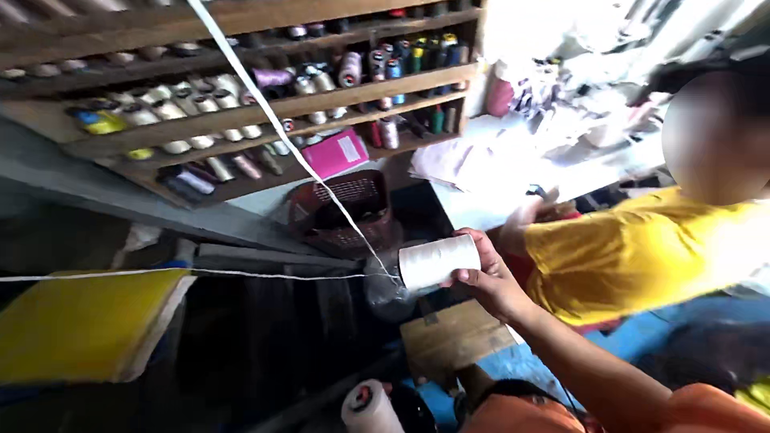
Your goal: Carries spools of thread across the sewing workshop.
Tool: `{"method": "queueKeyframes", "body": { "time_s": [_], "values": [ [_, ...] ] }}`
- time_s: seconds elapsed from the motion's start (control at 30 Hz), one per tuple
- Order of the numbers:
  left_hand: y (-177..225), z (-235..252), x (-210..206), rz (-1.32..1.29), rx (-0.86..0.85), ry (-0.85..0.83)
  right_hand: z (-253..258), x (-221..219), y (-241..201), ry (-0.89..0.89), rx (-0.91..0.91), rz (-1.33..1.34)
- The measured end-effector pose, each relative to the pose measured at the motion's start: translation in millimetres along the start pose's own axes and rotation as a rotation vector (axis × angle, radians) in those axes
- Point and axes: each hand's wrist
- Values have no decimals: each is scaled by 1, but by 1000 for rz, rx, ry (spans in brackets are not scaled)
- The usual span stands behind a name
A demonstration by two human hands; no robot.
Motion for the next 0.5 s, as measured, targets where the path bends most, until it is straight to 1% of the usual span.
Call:
{"method": "queueKeyframes", "body": {
  "time_s": [0.03, 0.07, 0.13, 0.17, 0.2, 0.23, 0.3, 0.33, 0.4, 0.43, 0.47, 0.5],
  "values": [
    [12, 1, -19, -5, -10, -43, -27, 4, -13, -5, 3, 6],
    [21, -1, -31, -31, -27, -162, -53, 8, -24, -3, 6, 8],
    [25, -2, -54, -63, -115, -423, -100, 15, -43, 23, 2, 6],
    [25, -1, -67, -125, -138, -539, -122, 19, -52, 46, -8, 3],
    [23, -1, -82, -225, -120, -635, -141, 23, -62, 74, -22, -1],
    [24, -2, -100, -338, -40, -705, -159, 27, -72, 101, -39, -7],
    [34, -11, -141, -406, 189, -736, -191, 37, -89, 141, -56, -29],
    [38, -16, -159, -432, 277, -765, -205, 42, -97, 154, -63, -58],
    [33, -23, -185, -486, 363, -956, -231, 52, -113, 188, -89, -161],
    [35, -32, -200, -448, 418, -958, -242, 57, -121, 215, -103, -225],
    [39, -44, -218, -380, 490, -888, -253, 63, -128, 248, -104, -279],
    [25, -41, -225, -369, 527, -1019, -263, 71, -134, 288, -92, -321]
  ]
}}
Point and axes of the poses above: each hand's wrist, its own z-axis towards the middle knuckle, its own x-axis out of the back of the hand, y = z × x, and after that the axes turned 11 degrees about -z, right-handed
